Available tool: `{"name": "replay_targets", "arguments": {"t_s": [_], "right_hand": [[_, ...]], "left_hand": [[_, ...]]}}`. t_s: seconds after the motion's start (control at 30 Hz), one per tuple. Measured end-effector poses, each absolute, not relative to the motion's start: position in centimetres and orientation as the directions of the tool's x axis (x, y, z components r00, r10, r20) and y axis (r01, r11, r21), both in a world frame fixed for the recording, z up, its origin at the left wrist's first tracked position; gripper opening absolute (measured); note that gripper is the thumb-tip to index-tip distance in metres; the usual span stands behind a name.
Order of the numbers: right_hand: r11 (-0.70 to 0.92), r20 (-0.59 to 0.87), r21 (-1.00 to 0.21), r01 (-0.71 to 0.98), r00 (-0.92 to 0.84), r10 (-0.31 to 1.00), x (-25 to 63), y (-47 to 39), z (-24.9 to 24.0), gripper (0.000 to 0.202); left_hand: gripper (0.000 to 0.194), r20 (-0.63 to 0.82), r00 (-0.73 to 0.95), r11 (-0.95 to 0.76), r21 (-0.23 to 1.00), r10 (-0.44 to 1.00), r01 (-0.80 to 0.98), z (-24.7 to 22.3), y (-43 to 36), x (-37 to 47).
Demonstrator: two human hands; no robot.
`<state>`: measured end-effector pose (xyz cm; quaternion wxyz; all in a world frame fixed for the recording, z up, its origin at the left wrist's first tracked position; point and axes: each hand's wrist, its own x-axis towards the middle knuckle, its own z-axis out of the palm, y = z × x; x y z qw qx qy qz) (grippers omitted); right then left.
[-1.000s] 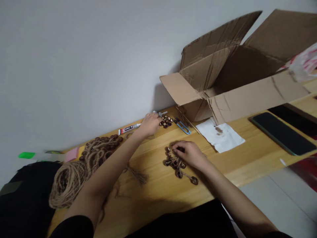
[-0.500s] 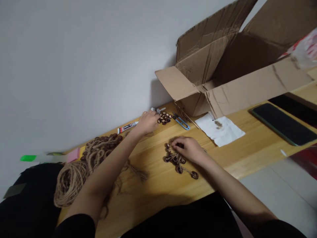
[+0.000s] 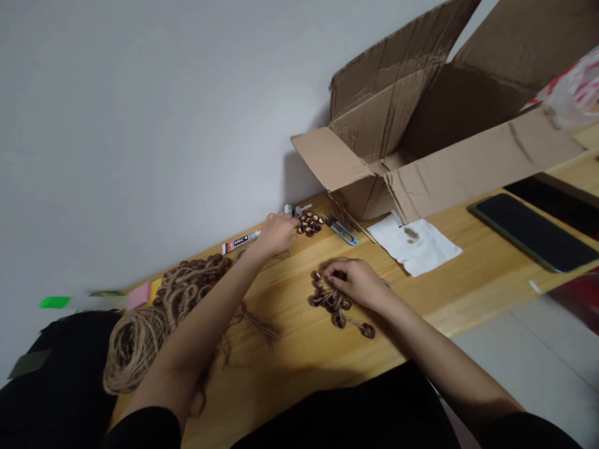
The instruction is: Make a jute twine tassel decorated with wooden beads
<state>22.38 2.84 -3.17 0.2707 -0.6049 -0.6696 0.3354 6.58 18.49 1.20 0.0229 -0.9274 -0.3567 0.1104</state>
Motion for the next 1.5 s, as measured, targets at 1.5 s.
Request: {"name": "replay_targets", "arguments": {"t_s": [1.5], "right_hand": [[0.058, -0.052, -0.769, 0.637, -0.153, 0.987, 22.6, 2.7, -3.2, 0.021]], "left_hand": [[0.019, -0.114, 0.759, -0.768, -0.067, 0.641, 0.637, 0.3, 17.9, 7.5]]}}
